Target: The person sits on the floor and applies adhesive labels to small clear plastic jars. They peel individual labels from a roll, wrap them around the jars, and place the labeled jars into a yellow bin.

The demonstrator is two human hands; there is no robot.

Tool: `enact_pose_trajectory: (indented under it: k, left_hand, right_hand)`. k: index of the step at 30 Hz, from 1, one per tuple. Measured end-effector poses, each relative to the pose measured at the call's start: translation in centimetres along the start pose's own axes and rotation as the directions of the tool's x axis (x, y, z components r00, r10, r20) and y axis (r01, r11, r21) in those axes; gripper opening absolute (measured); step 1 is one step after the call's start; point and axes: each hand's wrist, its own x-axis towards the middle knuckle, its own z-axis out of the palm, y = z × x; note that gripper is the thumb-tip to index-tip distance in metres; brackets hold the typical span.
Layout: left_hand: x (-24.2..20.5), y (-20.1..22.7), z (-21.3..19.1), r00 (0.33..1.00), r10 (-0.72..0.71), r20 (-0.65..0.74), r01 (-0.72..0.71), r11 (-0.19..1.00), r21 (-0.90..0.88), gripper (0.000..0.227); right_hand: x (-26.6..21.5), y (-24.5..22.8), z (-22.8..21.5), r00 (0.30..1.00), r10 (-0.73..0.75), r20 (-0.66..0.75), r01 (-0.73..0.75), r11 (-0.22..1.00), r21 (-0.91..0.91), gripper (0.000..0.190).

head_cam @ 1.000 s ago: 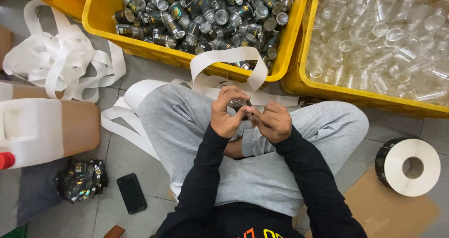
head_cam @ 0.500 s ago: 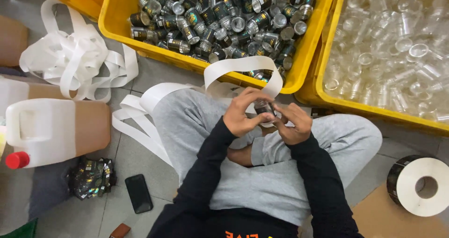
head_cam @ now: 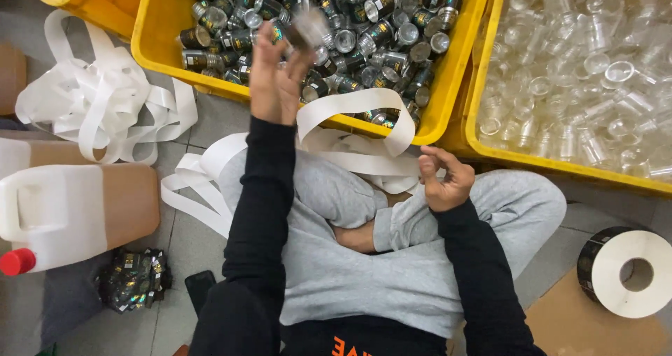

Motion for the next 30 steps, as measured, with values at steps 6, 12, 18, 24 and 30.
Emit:
enact_pose_trajectory:
  k: [6, 12, 18, 24, 30]
  left_hand:
    - [-2.2, -3.5, -1.1, 0.997, -0.011, 0.072, -0.022, 0.898, 0.440, 0.085]
    - [-5.3, -5.8, 0.9, 0.877, 0.139, 0.461, -0.465, 0.489, 0.738, 0.029]
    - [-12.0, -12.8, 2.0, 0.585, -0.171, 0.793, -0.717, 0.349, 0.604, 0.020]
    - [-14.1, -20.7, -1.3, 0.595, -0.274, 0.755, -0.781, -0.420, 0.462, 0.055]
    - [-12.8, -21.3, -1.8, 0.617, -0.403, 0.676, -0.787, -0.338, 0.516, 0.040]
  right_hand:
    - [0.6, -0.6, 0.1, 0.997, -0.013, 0.082, 0.014, 1.000, -0.004, 0.019]
    - [1.2, -0.5, 0.3, 0.997, -0.079, -0.025, 0.078, 0.996, -0.045, 0.011]
    - [0.3, 1.4, -0.5, 0.950, -0.053, -0.307, 0.012, 0.991, -0.134, 0.016]
    - [-0.1, 3.3, -0.9, 0.898, -0.025, -0.439, 0.040, 0.999, 0.025, 0.019]
    - [0.0, 2.6, -1.2, 0.905, 0.016, -0.426, -0.005, 1.000, 0.028, 0.016]
